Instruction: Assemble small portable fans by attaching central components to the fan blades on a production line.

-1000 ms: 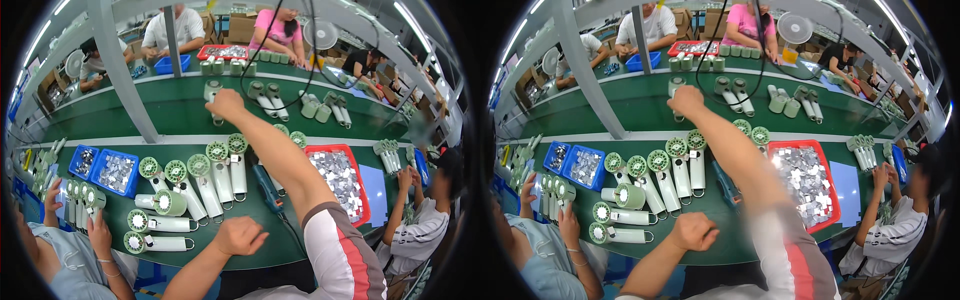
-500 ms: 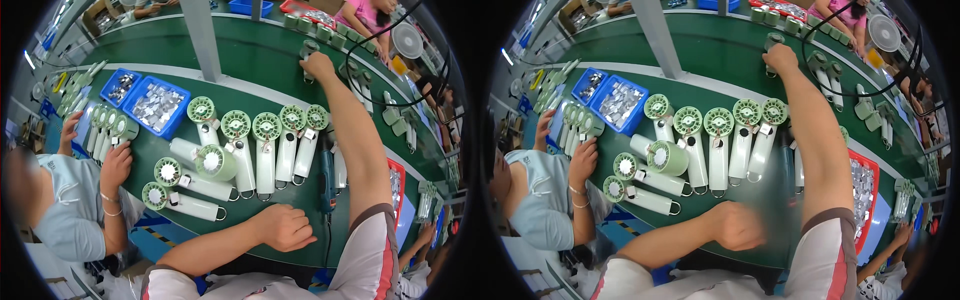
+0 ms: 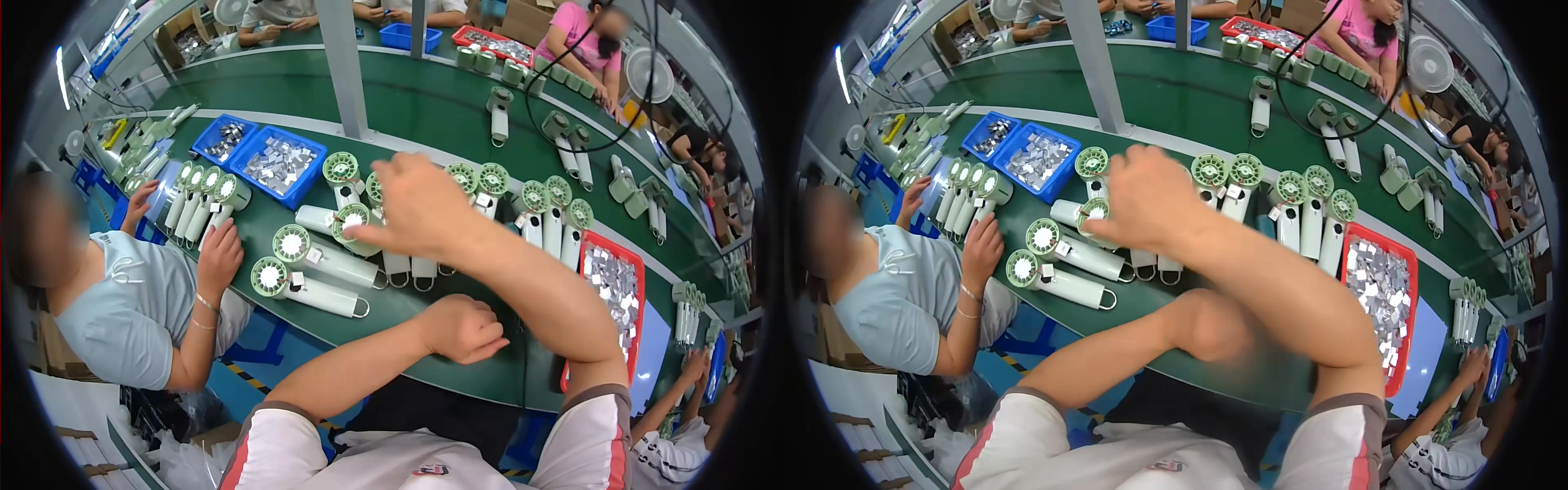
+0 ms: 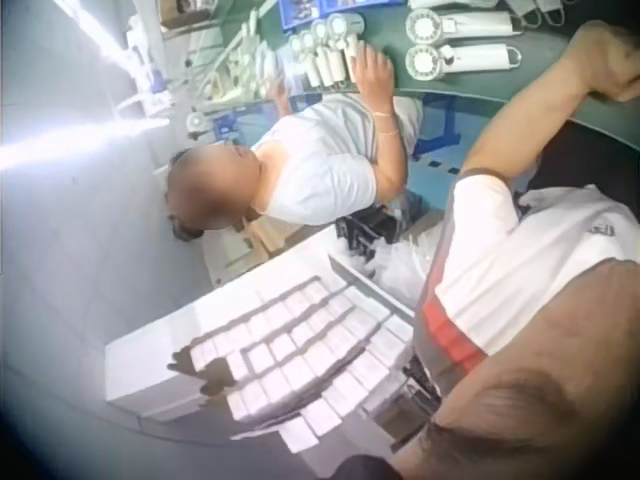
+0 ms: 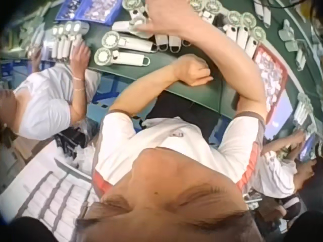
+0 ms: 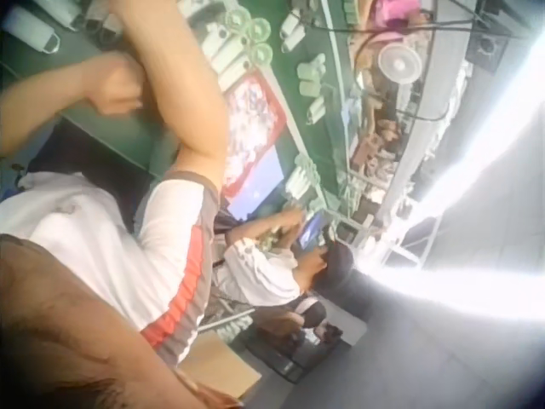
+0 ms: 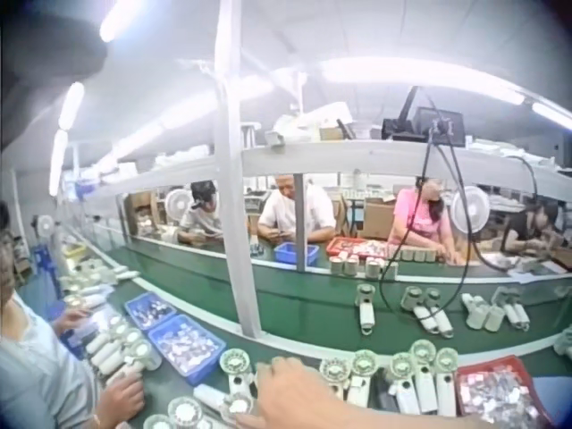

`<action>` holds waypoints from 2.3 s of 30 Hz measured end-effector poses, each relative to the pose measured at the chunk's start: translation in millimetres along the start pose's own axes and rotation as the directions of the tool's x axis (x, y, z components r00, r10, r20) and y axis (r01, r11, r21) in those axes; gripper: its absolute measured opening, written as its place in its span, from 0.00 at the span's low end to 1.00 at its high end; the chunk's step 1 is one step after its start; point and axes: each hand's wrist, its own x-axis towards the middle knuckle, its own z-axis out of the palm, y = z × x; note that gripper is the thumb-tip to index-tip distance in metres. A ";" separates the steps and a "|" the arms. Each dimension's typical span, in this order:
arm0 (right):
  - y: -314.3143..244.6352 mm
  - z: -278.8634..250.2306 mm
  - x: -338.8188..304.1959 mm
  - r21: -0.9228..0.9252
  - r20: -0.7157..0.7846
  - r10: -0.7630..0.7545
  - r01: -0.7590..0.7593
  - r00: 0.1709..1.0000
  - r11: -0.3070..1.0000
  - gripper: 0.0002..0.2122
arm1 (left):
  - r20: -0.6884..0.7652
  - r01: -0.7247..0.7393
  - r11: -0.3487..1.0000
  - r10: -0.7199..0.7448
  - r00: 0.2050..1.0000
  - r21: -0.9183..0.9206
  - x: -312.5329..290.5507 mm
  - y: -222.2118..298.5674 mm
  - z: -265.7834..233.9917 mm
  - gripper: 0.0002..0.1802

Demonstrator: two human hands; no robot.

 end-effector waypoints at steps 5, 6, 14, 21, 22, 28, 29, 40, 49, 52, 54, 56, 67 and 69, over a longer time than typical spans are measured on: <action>-34.4 14.6 3.9 -0.084 0.155 0.002 0.011 0.988 0.996 0.42 | 0.007 0.061 0.998 -0.061 0.998 0.002 -2.6 -3.8 7.1 0.13; -37.4 17.9 3.1 -0.104 0.140 -0.020 0.035 0.990 0.994 0.41 | 0.145 0.180 0.984 -0.176 0.974 -0.011 -16.4 -7.2 12.4 0.24; -34.4 51.3 5.7 -0.147 0.142 0.027 -0.006 0.989 0.989 0.33 | 0.193 0.315 0.948 -0.302 0.934 -0.038 -14.8 -3.4 9.6 0.27; -29.9 24.2 -8.4 -0.045 0.072 0.052 -0.049 0.996 0.998 0.28 | 0.237 0.320 0.946 -0.302 0.923 -0.043 -14.6 -4.8 11.3 0.28; -25.5 10.3 -16.7 -0.051 0.042 0.094 -0.092 0.995 0.994 0.28 | 0.255 0.309 0.948 -0.281 0.925 -0.076 -9.0 -4.5 9.0 0.28; -7.0 -74.2 -82.1 -0.057 -0.205 0.143 -0.157 0.968 0.986 0.30 | 0.153 0.375 0.920 -0.388 0.909 0.110 -14.6 -2.5 -14.2 0.12; 0.3 -95.1 -102.6 -0.025 -0.219 0.121 -0.130 0.968 0.991 0.30 | 0.102 0.418 0.906 -0.424 0.900 0.072 -10.2 -0.9 -19.5 0.14; 17.9 -149.5 -302.1 0.183 0.046 0.082 -0.089 0.996 0.979 0.33 | 0.278 0.835 0.182 -0.888 0.367 -0.520 -11.8 60.7 -34.9 0.19; 20.1 -72.0 -260.7 0.328 0.191 -0.126 0.058 0.973 0.943 0.31 | 0.224 0.826 0.557 -0.797 0.561 -0.086 -20.0 131.2 -29.8 0.27; 23.3 -63.0 -243.6 0.321 0.256 -0.155 0.068 0.954 0.945 0.31 | 0.129 0.802 0.597 -0.797 0.591 0.015 -24.1 135.3 -23.0 0.28; 21.8 -61.9 -235.2 0.310 0.287 -0.145 0.051 0.947 0.949 0.31 | 0.096 0.798 0.602 -0.796 0.597 0.031 -25.2 135.7 -19.1 0.28; 21.5 -61.4 -228.5 0.293 0.321 -0.128 0.030 0.938 0.956 0.31 | 0.066 0.792 0.610 -0.792 0.607 0.040 -23.4 136.0 -15.7 0.27; 7.9 -52.1 -228.6 0.057 0.342 -0.030 0.012 0.939 0.998 0.30 | 0.049 0.839 0.539 -0.842 0.537 0.076 -18.8 130.6 -5.8 0.29; -1.2 -46.5 -240.3 -0.029 0.305 0.014 -0.005 0.952 1.000 0.30 | 0.053 0.807 0.581 -0.814 0.579 0.104 -21.4 125.2 -2.7 0.29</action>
